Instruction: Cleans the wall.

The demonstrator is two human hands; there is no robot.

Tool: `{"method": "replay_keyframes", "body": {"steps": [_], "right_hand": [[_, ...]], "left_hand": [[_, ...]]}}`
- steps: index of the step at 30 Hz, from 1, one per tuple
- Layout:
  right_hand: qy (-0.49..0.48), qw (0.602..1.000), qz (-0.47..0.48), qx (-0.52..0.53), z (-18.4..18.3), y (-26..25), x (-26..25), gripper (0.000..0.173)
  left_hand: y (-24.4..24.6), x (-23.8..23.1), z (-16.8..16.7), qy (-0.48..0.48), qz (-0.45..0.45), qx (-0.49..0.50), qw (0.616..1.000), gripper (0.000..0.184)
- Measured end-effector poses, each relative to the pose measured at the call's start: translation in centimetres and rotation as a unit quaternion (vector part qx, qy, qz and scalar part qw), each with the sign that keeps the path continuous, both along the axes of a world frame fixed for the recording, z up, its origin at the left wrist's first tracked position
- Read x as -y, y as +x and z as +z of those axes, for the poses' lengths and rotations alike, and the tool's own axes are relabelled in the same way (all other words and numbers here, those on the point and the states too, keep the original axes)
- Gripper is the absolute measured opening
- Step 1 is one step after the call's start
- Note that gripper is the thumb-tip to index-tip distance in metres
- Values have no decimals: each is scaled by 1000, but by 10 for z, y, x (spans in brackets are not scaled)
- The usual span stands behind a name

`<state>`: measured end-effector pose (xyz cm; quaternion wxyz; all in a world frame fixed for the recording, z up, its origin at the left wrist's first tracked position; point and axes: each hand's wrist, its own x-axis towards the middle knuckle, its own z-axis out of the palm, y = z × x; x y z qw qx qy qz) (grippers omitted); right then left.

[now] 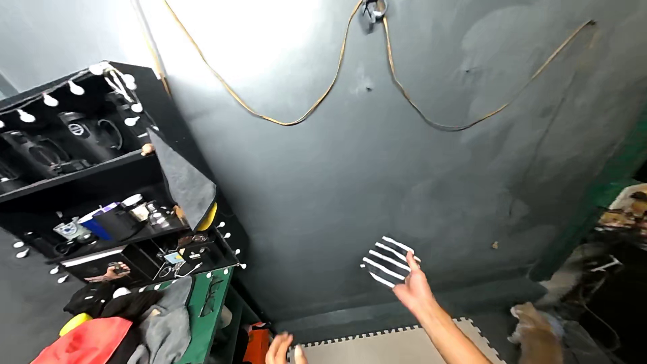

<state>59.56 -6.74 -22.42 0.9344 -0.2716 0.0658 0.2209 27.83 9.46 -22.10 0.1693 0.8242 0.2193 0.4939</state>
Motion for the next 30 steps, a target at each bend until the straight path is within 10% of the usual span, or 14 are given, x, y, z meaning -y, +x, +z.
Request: {"method": "replay_keyframes", "body": {"steps": [9, 14, 19, 30], "right_hand": [[-91, 933, -273, 216, 155, 201, -66, 68], [-266, 734, -454, 430, 225, 282, -134, 47], [-476, 462, -429, 613, 269, 330, -185, 80], [-453, 354, -485, 659, 380, 342, -203, 75]], "left_hand": [[321, -76, 200, 239, -86, -26, 967, 30], [443, -118, 287, 300, -57, -69, 950, 34], [503, -150, 317, 357, 17, -88, 930, 53], [496, -154, 361, 305, -31, 89, 948, 51]]}}
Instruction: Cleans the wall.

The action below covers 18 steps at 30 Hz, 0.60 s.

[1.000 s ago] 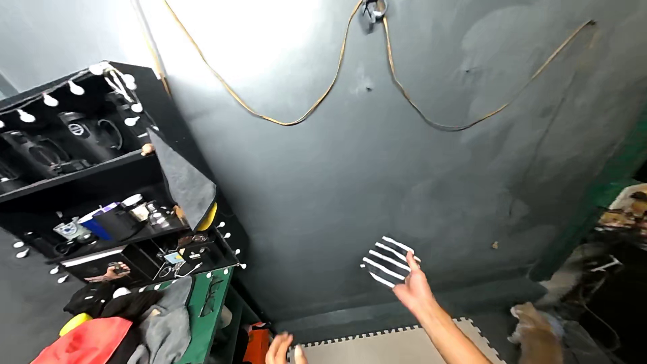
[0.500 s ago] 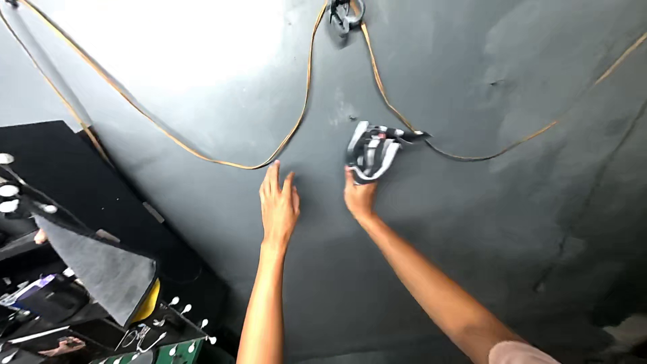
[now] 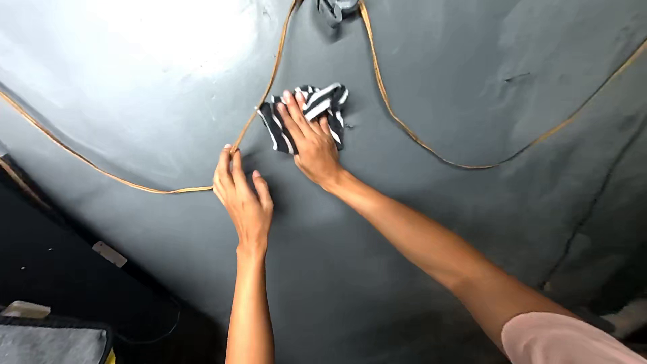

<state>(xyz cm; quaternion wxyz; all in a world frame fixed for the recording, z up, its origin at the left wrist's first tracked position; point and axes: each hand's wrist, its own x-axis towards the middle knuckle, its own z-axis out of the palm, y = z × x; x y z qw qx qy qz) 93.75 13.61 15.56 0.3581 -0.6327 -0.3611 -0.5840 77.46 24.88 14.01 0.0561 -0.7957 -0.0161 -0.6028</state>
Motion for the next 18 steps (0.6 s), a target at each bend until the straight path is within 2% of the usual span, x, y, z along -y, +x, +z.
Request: {"method": "replay_keyframes", "body": {"steps": [2, 4, 6, 7, 10, 13, 16, 18], "right_hand": [[-10, 1000, 4, 12, 41, 4, 4, 81], [14, 1000, 7, 0, 81, 8, 7, 76], [65, 998, 8, 2, 97, 11, 4, 66], [85, 996, 11, 7, 92, 9, 1, 66], [61, 997, 42, 6, 28, -8, 3, 73], [-53, 997, 39, -29, -73, -27, 24, 81], [-52, 997, -22, -54, -162, -15, 31, 79], [-43, 998, -14, -49, -183, -5, 35, 74]], "left_hand": [[-4, 2, 9, -7, -15, 11, 1000, 53], [-9, 3, 17, -9, -28, 16, 999, 54], [-13, 3, 22, -4, -45, 23, 999, 54], [-15, 3, 23, 0, -51, 25, 998, 54], [-22, 4, 24, 16, -57, 28, 998, 55], [-28, 4, 20, 28, -58, 24, 998, 55], [-29, 6, 16, 35, -68, 5, 997, 54], [-30, 8, 16, 37, -74, 0, 997, 54]]}}
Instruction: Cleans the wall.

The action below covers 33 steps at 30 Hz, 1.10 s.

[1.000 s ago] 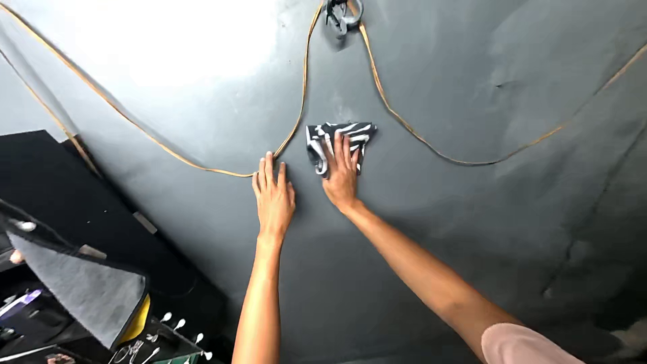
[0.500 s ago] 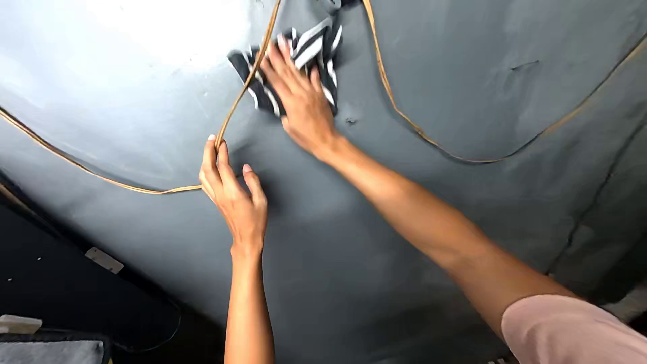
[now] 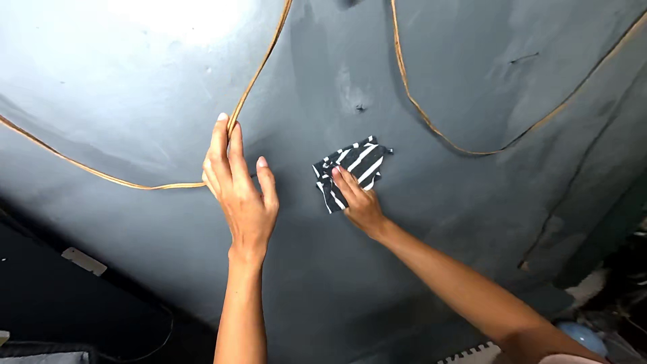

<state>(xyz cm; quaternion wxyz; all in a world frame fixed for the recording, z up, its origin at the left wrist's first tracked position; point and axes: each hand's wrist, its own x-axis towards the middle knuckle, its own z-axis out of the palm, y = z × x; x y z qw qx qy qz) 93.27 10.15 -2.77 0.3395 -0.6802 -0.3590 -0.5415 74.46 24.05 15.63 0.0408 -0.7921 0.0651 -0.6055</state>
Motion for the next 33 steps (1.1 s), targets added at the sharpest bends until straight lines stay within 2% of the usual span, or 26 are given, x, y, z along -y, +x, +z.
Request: {"method": "replay_keyframes", "body": {"steps": [2, 3, 5, 7, 11, 14, 16, 19, 22, 25, 28, 31, 33], "right_hand": [[16, 999, 33, 13, 15, 2, -2, 67], [19, 998, 51, 19, 29, 4, -4, 69], [22, 996, 83, 34, 66, 7, -8, 73], [46, 992, 96, 62, 114, 10, -14, 67], [95, 989, 74, 89, 223, 19, -16, 70], [111, 989, 42, 89, 260, 27, -11, 62], [42, 992, 63, 96, 255, 33, 15, 58], [-118, 977, 137, 114, 243, 53, 81, 52], [-174, 973, 112, 104, 213, 64, 125, 50], [-110, 989, 84, 59, 162, 67, 133, 50], [35, 999, 34, 17, 102, 50, 102, 46], [106, 992, -50, -37, 44, 27, 54, 29], [120, 990, -55, -44, 26, 18, 24, 14]], "left_hand": [[-2, 2, 3, 2, -9, -1, 1000, 54], [-3, 3, 4, 1, -13, -1, 1000, 54], [-5, 4, 8, -3, -21, 5, 1000, 56], [-6, 4, 9, -6, -32, 8, 999, 56], [-4, 3, 9, -13, -36, -1, 999, 57], [-1, 2, 10, -11, -36, -1, 999, 56], [0, -2, 8, -5, -33, -2, 999, 55], [2, -8, 3, -2, -25, -13, 1000, 55], [8, -12, -3, 1, -21, -18, 1000, 55], [14, -12, -5, -4, -23, -20, 1000, 56], [14, -8, -5, -7, -29, -13, 999, 56], [12, -5, -4, -6, -30, -11, 999, 56], [11, -3, -4, -3, -27, -13, 1000, 56]]}}
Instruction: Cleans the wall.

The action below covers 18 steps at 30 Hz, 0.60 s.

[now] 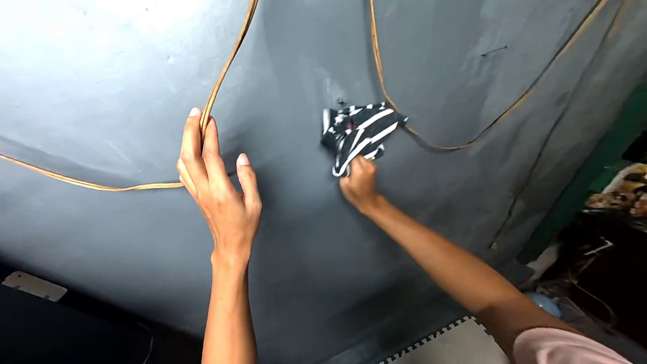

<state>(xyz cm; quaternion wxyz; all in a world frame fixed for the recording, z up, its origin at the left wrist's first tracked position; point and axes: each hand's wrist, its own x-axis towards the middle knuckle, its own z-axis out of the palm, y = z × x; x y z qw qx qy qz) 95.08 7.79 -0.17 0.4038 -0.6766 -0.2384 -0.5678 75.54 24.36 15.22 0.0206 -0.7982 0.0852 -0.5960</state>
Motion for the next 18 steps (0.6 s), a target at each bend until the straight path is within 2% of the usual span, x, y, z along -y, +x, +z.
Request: {"method": "replay_keyframes", "body": {"steps": [3, 6, 7, 10, 14, 16, 18], "right_hand": [[2, 999, 33, 30, 6, -9, -28, 16], [-4, 995, 74, 66, 40, -16, -41, 46], [16, 993, 78, 83, 56, -15, -47, 50], [104, 985, 90, 106, 106, -15, -63, 49], [212, 972, 72, 74, 174, -22, -69, 49], [224, 970, 67, 67, 188, -24, -70, 50], [210, 974, 69, 55, 179, -29, -71, 53]], "left_hand": [[2, 3, 4, 2, -2, 5, 1000, 58], [5, 8, 8, 0, -15, 11, 1000, 57], [7, 10, 9, 1, -22, 11, 1000, 57], [13, 15, 10, -1, -41, 6, 999, 58], [15, 17, 11, 6, -39, 1, 999, 59], [15, 14, 9, 9, -32, -3, 999, 59], [15, 9, 7, 7, -23, -14, 1000, 59]]}}
